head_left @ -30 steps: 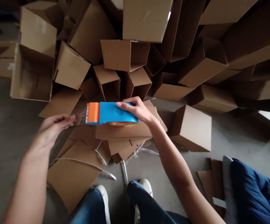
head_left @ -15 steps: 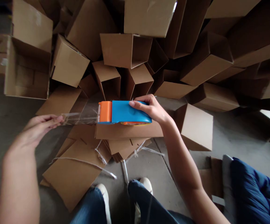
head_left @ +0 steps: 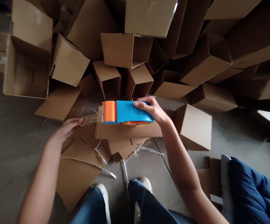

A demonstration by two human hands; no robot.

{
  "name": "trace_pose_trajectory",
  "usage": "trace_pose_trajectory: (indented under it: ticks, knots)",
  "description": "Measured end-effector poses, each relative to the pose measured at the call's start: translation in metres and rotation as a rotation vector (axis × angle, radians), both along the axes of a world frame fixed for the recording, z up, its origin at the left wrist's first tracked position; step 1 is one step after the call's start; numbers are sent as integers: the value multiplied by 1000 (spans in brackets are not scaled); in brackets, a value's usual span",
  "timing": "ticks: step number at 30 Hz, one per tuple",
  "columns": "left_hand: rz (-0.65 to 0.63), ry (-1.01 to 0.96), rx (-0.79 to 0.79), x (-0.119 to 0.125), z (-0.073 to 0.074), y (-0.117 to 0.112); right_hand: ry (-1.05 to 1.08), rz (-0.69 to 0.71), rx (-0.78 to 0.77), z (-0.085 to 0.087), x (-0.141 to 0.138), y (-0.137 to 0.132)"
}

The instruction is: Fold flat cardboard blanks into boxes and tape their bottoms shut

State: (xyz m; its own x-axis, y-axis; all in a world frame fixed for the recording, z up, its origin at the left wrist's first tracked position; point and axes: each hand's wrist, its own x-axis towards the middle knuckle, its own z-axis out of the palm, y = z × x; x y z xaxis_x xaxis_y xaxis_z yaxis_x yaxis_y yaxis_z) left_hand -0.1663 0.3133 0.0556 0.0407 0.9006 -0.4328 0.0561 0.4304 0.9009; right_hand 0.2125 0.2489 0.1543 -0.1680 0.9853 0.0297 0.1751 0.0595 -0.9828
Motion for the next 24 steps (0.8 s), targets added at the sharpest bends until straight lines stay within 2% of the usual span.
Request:
trace_pose_trajectory:
  ticks: [4, 11, 16, 24]
  knots:
    - [-76, -7, -95, 6, -6, 1, 34, 0, 2, -2, 0, -1]
    - [-144, 9, -138, 13, -6, 0, 57, 13, 36, -7, 1, -1]
    - [-192, 19, -122, 12, -8, 0, 77, 23, 53, -9, 2, -2]
    - [-241, 52, -57, 11, -20, 2, 88, 28, 49, -8, 1, -2]
